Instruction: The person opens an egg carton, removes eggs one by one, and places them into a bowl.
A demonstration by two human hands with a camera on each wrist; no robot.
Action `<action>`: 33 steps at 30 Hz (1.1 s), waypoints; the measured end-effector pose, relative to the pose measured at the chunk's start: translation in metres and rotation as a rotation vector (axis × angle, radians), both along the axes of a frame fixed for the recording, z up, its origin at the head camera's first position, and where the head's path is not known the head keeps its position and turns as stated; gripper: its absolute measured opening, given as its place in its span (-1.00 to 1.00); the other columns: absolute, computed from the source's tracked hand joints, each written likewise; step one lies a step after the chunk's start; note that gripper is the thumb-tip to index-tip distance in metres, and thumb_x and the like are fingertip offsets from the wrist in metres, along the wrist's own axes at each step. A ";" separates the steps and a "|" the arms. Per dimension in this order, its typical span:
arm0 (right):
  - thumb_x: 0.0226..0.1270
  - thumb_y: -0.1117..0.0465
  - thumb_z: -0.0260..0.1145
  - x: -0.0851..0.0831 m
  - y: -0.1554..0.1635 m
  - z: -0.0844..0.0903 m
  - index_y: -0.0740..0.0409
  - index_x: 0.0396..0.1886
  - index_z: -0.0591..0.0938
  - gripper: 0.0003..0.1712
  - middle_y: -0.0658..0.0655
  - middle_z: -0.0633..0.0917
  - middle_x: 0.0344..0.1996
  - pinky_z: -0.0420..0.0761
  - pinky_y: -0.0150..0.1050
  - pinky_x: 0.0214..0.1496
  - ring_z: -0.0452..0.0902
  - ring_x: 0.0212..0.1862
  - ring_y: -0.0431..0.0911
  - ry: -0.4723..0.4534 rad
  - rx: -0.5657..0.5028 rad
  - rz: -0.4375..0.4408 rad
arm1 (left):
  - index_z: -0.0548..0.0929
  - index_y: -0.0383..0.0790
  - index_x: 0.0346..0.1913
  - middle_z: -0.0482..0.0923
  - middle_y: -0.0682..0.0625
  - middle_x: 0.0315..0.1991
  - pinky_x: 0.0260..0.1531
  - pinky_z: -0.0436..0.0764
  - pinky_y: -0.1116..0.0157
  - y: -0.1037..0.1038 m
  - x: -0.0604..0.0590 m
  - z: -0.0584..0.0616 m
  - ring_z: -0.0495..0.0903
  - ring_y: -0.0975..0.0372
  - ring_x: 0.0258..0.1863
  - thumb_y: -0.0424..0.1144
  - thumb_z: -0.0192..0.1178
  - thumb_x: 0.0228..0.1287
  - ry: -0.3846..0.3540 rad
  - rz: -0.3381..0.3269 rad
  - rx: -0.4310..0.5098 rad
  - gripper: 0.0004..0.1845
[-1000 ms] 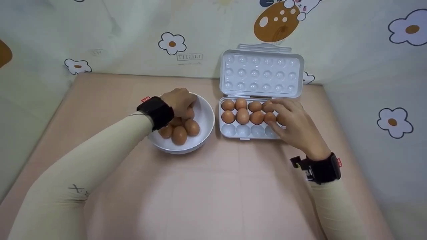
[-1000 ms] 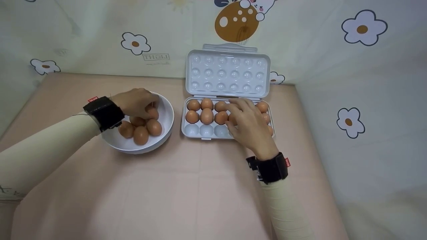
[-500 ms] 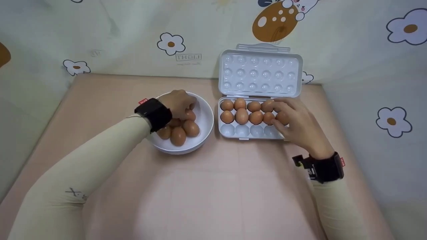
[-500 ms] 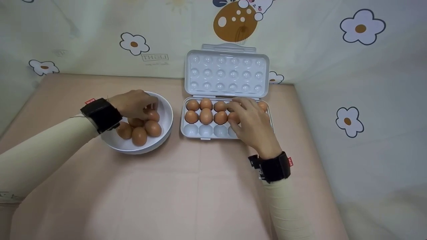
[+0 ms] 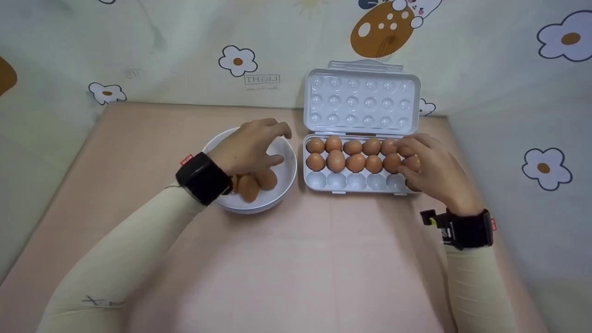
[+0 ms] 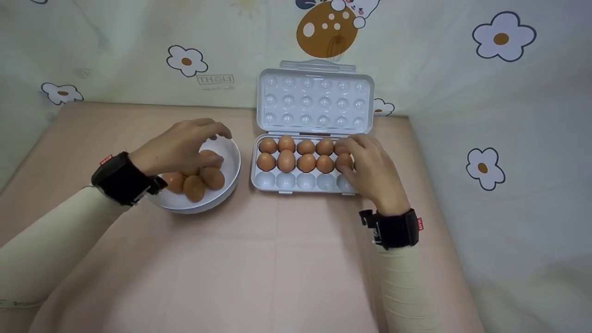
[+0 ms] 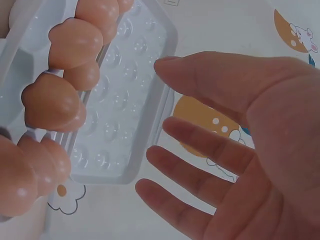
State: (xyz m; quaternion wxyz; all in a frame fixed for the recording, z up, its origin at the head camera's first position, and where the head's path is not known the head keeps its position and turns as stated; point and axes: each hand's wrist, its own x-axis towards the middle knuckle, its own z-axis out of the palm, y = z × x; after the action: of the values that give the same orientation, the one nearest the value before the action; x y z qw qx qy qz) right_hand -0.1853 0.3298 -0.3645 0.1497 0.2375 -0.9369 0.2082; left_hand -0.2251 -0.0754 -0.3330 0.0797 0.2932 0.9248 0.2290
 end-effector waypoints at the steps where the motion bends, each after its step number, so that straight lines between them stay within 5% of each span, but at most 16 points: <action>1: 0.15 0.53 0.48 0.001 0.002 0.000 0.21 0.06 0.75 -0.55 0.23 0.71 0.11 0.60 0.09 0.17 0.60 0.16 0.13 -0.026 0.000 -0.017 | 0.60 -0.05 0.28 0.61 -0.10 0.18 0.26 0.56 0.04 0.002 0.004 0.000 0.54 0.05 0.11 -0.24 0.44 0.37 0.010 -0.002 0.020 -0.54; 6: 0.11 0.50 0.48 0.002 0.012 0.000 0.19 0.11 0.73 -0.49 0.29 0.67 0.12 0.57 0.17 0.15 0.58 0.13 0.19 -0.163 0.018 -0.095 | 0.59 -0.08 0.31 0.59 -0.07 0.19 0.21 0.61 0.08 0.011 0.024 -0.008 0.58 0.03 0.11 -0.26 0.46 0.33 0.071 -0.039 0.126 -0.49; 16: 0.00 0.42 0.45 -0.003 0.022 -0.005 0.16 0.03 0.71 -0.50 0.32 0.63 -0.08 0.47 0.04 -0.19 0.49 -0.17 0.17 -0.378 0.077 -0.206 | 0.60 -0.08 0.30 0.60 0.01 0.15 0.14 0.60 0.14 0.034 0.048 -0.027 0.58 0.14 0.11 -0.22 0.52 0.29 0.186 -0.102 0.245 -0.46; 24: 0.09 0.39 0.47 -0.007 0.025 -0.011 0.23 -0.02 0.71 -0.61 0.29 0.61 -0.14 0.49 0.02 -0.15 0.50 -0.16 0.15 -0.446 0.109 -0.216 | 0.60 -0.14 0.28 0.56 -0.06 0.20 0.26 0.54 0.13 0.055 0.057 -0.043 0.56 0.08 0.17 -0.20 0.51 0.31 0.182 -0.175 0.294 -0.48; 33: 0.14 0.39 0.43 -0.008 0.027 -0.014 0.22 -0.13 0.72 -0.74 0.28 0.57 -0.17 0.45 -0.01 -0.19 0.44 -0.15 0.15 -0.514 0.102 -0.265 | 0.61 -0.14 0.24 0.58 -0.08 0.17 0.14 0.59 0.12 0.074 0.064 -0.056 0.54 0.08 0.14 -0.26 0.51 0.28 0.154 -0.218 0.348 -0.50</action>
State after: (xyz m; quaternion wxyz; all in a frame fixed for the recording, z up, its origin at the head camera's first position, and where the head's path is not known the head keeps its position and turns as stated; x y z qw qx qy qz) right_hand -0.1938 0.3569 -0.3789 -0.0788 0.0596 -0.9763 0.1927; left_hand -0.1611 -0.0016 -0.3894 -0.0188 0.4175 0.8374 0.3521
